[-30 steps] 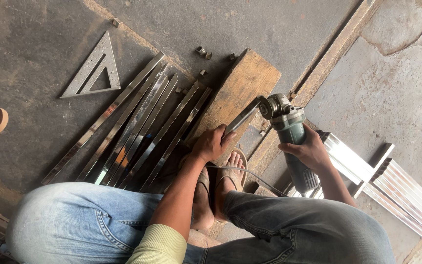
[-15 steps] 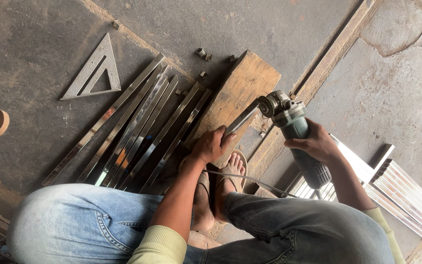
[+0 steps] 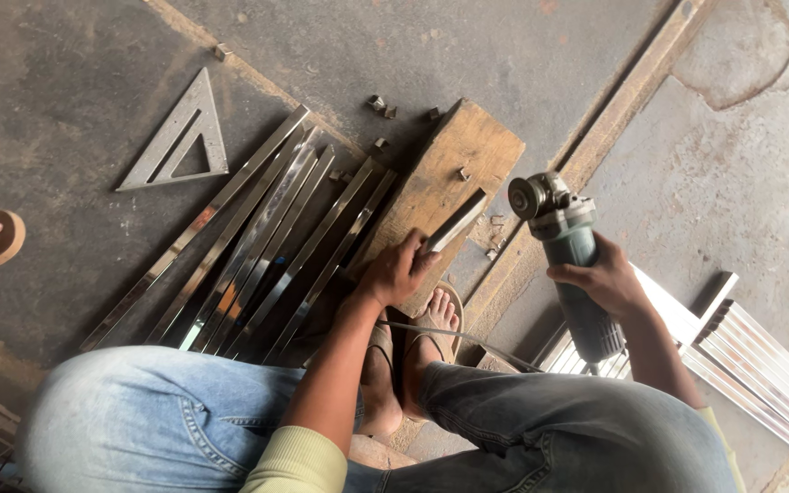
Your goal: The person sits on the floor and uses an angle grinder to smooth the edges of several metal rods. They hold each rod against a wooden block, grind the edges, and set the rods aside after finishing.
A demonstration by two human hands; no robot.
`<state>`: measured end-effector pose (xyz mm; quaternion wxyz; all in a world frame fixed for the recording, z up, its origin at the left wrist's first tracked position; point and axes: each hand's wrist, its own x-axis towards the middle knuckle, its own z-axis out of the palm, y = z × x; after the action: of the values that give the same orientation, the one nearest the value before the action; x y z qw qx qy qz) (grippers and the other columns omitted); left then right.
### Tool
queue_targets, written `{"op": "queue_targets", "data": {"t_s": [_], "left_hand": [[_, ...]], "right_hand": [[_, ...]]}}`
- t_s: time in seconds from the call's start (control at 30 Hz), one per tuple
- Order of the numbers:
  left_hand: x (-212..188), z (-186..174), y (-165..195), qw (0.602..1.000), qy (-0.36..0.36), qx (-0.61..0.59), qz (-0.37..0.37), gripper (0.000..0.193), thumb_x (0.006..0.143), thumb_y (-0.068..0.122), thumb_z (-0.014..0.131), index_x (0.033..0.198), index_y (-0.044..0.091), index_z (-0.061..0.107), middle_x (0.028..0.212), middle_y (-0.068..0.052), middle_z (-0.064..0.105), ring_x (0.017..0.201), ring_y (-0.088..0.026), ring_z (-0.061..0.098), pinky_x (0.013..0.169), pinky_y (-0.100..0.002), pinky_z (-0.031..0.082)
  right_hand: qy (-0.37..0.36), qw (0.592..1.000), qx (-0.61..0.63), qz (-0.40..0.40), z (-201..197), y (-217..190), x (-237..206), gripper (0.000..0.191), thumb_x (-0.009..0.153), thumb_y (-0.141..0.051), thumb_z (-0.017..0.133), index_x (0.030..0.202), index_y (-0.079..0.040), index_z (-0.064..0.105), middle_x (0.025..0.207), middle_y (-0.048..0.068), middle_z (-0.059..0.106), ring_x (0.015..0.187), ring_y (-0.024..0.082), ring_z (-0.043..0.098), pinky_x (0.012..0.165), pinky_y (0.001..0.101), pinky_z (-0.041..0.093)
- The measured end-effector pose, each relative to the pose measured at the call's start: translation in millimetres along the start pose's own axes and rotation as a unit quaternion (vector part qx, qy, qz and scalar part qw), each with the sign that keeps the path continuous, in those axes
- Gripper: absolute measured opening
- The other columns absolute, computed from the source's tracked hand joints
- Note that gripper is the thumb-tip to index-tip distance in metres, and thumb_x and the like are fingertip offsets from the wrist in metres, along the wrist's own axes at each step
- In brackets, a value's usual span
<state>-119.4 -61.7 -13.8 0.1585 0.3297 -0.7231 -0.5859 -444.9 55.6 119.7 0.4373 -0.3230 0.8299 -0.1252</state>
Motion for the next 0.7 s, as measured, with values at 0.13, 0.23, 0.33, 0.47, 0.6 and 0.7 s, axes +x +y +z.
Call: {"op": "queue_targets", "data": {"t_s": [0.13, 0.23, 0.33, 0.47, 0.6, 0.7], "left_hand": [[4.9, -1.6, 0.5, 0.990, -0.044, -0.086, -0.101, 0.048, 0.103, 0.055, 0.041, 0.104, 0.010, 0.059, 0.065, -0.004, 0.059, 0.055, -0.019, 0.063, 0.050, -0.036, 0.053], [6.8, -0.1, -0.6, 0.985, -0.054, -0.071, -0.149, 0.051, 0.102, 0.058, 0.041, 0.107, 0.014, 0.065, 0.066, -0.006, 0.064, 0.054, -0.021, 0.065, 0.053, -0.035, 0.053], [7.4, 3.0, -5.8, 0.997, -0.026, -0.034, -0.071, 0.049, 0.107, 0.058, 0.045, 0.114, 0.014, 0.066, 0.076, -0.006, 0.071, 0.069, -0.020, 0.070, 0.065, -0.035, 0.054], [5.5, 8.4, -15.6, 0.999, 0.036, 0.015, 0.033, 0.058, 0.093, 0.059, 0.064, 0.111, 0.006, 0.048, 0.078, -0.013, 0.067, 0.062, -0.026, 0.071, 0.054, -0.039, 0.056], [3.0, 12.4, -19.7, 0.998, 0.044, 0.013, 0.031, 0.053, 0.098, 0.056, 0.064, 0.111, 0.008, 0.046, 0.078, -0.011, 0.069, 0.066, -0.026, 0.072, 0.056, -0.039, 0.055], [2.8, 11.6, -16.2, 0.999, 0.038, 0.019, 0.014, 0.052, 0.096, 0.053, 0.064, 0.111, 0.007, 0.046, 0.072, -0.011, 0.066, 0.060, -0.027, 0.069, 0.054, -0.040, 0.053]], "right_hand": [[0.024, 1.000, -0.008, 0.011, 9.7, 5.8, -19.2, 0.073, 0.064, -0.029, 0.086, 0.128, -0.003, 0.060, 0.098, 0.019, 0.074, 0.079, 0.030, 0.075, 0.078, 0.0447, 0.064], [0.060, 0.997, -0.037, 0.013, 22.2, -1.7, -32.0, 0.077, 0.065, -0.032, 0.087, 0.131, -0.004, 0.057, 0.100, 0.017, 0.073, 0.080, 0.031, 0.076, 0.077, 0.0450, 0.064], [0.099, 0.991, -0.084, 0.022, 32.4, -15.4, -40.8, 0.082, 0.065, -0.038, 0.088, 0.133, -0.007, 0.056, 0.099, 0.016, 0.073, 0.079, 0.030, 0.076, 0.075, 0.0447, 0.064], [0.122, 0.985, -0.121, 0.014, 40.6, -29.5, -46.7, 0.083, 0.065, -0.044, 0.087, 0.134, -0.011, 0.057, 0.097, 0.014, 0.074, 0.078, 0.028, 0.076, 0.073, 0.0425, 0.062], [0.128, 0.980, -0.152, 0.021, 48.2, -32.7, -48.1, 0.081, 0.065, -0.048, 0.086, 0.133, -0.014, 0.059, 0.096, 0.013, 0.075, 0.080, 0.029, 0.076, 0.073, 0.0442, 0.060], [0.134, 0.982, -0.131, 0.002, 51.3, -34.4, -45.8, 0.084, 0.063, -0.048, 0.084, 0.135, -0.015, 0.057, 0.094, 0.012, 0.075, 0.080, 0.029, 0.076, 0.072, 0.0442, 0.060]]}}
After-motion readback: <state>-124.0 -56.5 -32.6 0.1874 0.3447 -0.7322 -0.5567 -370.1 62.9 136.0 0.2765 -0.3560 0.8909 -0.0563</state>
